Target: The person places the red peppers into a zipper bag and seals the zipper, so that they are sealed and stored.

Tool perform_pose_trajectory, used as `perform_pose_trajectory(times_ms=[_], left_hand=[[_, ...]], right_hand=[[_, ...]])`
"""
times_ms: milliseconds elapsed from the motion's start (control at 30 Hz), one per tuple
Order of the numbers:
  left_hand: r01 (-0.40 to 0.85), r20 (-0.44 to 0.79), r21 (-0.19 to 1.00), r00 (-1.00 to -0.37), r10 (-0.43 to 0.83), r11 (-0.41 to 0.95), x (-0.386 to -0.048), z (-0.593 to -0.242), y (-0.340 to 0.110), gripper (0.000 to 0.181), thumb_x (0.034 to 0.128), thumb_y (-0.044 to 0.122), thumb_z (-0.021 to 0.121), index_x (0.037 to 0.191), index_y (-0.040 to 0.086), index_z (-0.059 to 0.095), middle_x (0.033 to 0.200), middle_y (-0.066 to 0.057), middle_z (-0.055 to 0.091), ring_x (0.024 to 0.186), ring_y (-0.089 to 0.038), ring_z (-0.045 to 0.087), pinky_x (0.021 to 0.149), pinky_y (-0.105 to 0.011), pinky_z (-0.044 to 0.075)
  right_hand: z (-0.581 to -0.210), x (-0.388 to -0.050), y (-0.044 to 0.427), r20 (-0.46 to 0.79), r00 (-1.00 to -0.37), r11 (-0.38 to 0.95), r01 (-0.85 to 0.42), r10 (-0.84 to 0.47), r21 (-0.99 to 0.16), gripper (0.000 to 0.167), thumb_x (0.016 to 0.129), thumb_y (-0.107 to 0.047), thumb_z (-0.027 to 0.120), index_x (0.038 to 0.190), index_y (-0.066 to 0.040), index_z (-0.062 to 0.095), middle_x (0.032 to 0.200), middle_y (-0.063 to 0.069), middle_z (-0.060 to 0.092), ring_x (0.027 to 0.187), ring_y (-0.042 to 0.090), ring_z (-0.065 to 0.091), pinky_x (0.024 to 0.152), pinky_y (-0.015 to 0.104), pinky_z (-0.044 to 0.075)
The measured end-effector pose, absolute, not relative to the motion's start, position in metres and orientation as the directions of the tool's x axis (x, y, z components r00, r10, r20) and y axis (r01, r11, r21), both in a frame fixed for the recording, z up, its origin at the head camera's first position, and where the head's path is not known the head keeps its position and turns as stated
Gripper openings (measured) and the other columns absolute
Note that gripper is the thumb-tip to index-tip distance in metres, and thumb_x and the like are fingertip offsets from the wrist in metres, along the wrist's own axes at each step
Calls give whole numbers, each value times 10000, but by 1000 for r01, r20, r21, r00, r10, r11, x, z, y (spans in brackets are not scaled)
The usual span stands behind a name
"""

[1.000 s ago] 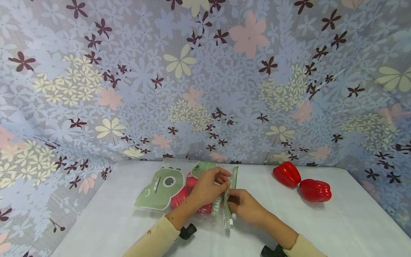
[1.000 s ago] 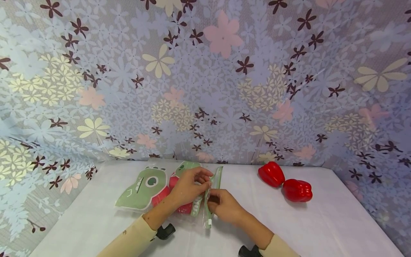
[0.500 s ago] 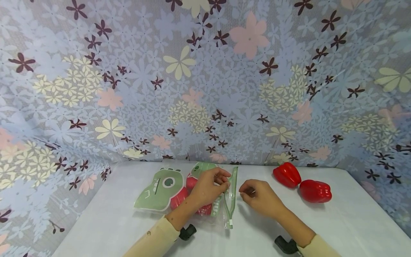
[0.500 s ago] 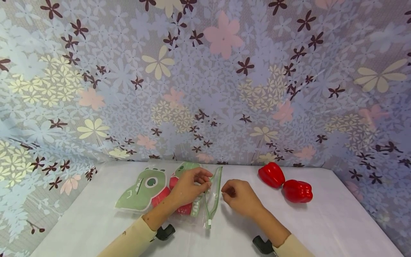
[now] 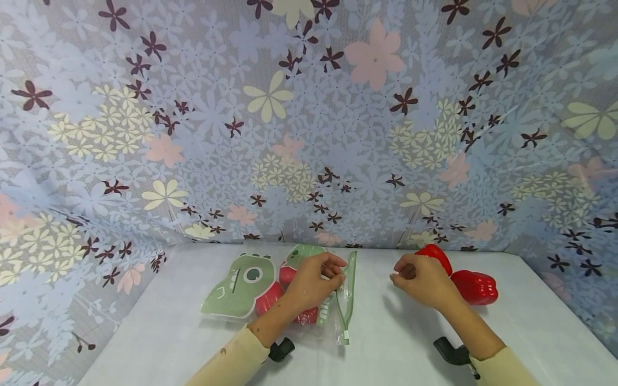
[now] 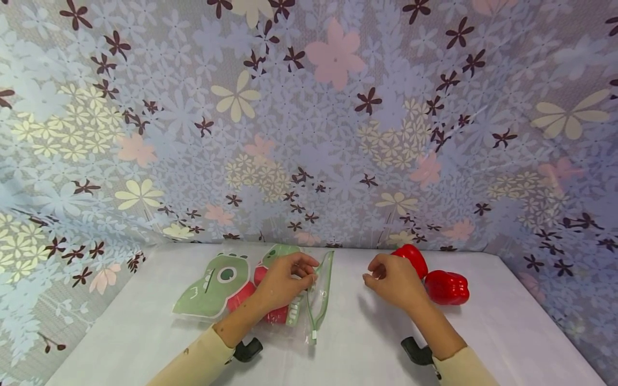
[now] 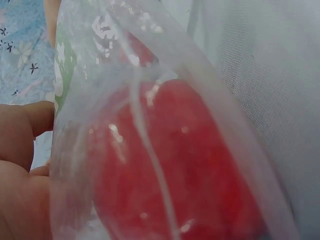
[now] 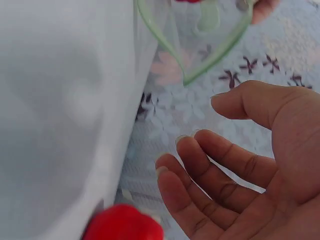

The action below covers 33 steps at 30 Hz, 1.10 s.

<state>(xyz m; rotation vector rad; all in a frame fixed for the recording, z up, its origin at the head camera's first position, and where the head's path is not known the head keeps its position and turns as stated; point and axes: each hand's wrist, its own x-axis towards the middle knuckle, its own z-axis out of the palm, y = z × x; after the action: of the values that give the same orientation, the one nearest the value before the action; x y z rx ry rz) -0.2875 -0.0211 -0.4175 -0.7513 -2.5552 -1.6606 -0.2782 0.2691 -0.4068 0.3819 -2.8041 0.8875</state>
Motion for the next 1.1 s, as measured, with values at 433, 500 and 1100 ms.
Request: perform_pose_trajectory(times_ms=[433,500,1100], left_hand=[[395,260,858,-885,387,327,-288,-419,-21,197,980,77,748,1176,75,744,950,24,716,836,-118,684,628,-222,552],[394,259,858,-886,386,329,-288,-420,-21,198,979,74,747,1177,72,745,948,24,715,831,-117,684,623,-221,548],[386,242,857,-887,394,343,-287,-422,-20,211,985,85,744,1195,61,737,956,27,707,822,-121,683,620,-231,545]], right_hand=[[-388,-282,312,233,-972,913,-127,-37,-387,414,884,-258,832,1123,66,733,1092,262,725,981,439,666,810,629,572],[-386,-282,318,218,-976,924,-96,-13,-370,473,877,-258,835,1171,92,710,1129,301,699,1009,476,644,807,649,568],[-385,-286,364,-121,-983,949,165,137,-267,816,832,-386,865,1303,187,522,1175,423,586,1016,547,578,757,605,603]])
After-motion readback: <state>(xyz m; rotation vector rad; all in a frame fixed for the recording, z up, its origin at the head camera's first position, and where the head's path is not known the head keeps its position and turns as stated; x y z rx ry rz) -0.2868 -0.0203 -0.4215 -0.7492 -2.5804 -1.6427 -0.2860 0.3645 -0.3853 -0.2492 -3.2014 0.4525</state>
